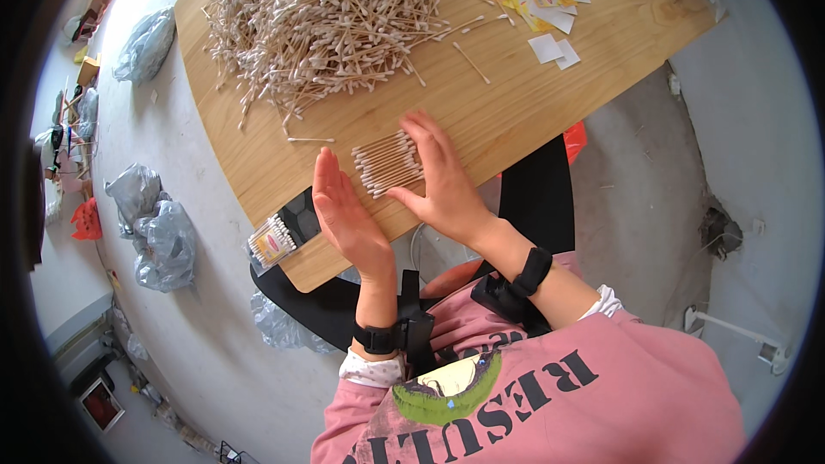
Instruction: Packaging cotton swabs into individual plastic packets.
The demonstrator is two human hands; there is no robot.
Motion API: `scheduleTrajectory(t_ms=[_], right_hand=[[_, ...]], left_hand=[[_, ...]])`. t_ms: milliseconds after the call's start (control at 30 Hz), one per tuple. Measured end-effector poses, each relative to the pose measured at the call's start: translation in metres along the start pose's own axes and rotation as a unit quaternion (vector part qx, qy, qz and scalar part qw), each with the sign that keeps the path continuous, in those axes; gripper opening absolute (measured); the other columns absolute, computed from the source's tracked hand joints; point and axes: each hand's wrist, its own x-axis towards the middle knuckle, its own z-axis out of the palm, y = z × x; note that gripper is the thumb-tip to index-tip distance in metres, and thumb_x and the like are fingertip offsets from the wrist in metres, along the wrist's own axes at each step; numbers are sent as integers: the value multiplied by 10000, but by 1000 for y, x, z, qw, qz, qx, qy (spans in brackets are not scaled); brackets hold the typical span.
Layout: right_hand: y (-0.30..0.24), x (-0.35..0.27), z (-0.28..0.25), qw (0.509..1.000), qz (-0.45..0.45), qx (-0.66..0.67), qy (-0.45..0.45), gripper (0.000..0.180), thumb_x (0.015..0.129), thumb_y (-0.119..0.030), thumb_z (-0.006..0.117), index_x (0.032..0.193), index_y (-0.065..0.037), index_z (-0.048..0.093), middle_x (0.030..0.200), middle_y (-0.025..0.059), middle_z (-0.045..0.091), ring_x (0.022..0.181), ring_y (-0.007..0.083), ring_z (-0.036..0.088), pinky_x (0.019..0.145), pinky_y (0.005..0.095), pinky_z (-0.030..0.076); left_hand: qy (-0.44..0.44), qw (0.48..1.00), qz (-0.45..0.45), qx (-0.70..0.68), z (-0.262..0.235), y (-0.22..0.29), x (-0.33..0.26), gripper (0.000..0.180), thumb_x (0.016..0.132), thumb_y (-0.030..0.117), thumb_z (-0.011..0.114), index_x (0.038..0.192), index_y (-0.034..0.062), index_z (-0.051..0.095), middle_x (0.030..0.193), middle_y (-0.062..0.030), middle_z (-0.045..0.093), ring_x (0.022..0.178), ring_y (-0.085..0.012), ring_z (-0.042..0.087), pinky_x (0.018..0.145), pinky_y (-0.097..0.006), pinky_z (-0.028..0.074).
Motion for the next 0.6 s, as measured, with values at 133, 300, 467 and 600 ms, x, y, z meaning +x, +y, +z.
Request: scheduleTrajectory(t_ms=[133, 300, 467, 600], right_hand=[[3, 7, 5, 941, 92, 311, 93, 693, 949, -292, 683, 1462, 16, 333, 1521, 194, 360, 1465, 308, 296, 1216, 405, 207], [-3, 10, 18, 917, 105, 372, 103, 697, 1023, -469, 511, 1461, 42, 332, 1512, 209, 367, 1457, 276, 298, 1217, 395, 194], [15, 25, 7, 911, 102, 365, 163, 727, 1024, -562, 429, 1441, 31, 384, 1482, 198, 420, 1429, 265, 345, 1186, 376, 242], [9, 27, 29, 906, 129, 380, 133, 721, 1024, -564, 422, 1436, 27, 391, 1471, 192, 436, 1419, 256, 363, 1181, 368, 257]], left_hand=[[-2, 1000, -1, -27, 10, -6, 2, 631, 1063, 468, 360, 1469, -16, 386, 1542, -141, 396, 1464, -246, 310, 1216, -396, 187], [-8, 999, 0, -42, 21, -9, -1, 621, 1065, 453, 362, 1467, -20, 388, 1542, -137, 396, 1462, -235, 315, 1216, -389, 193], [23, 999, 10, -39, 11, -6, 22, 637, 1063, 466, 364, 1468, -26, 384, 1542, -143, 395, 1464, -237, 312, 1219, -394, 183], [-6, 999, 6, -52, 23, -12, 28, 658, 1059, 492, 361, 1456, -30, 401, 1528, -145, 414, 1458, -234, 318, 1215, -400, 190]])
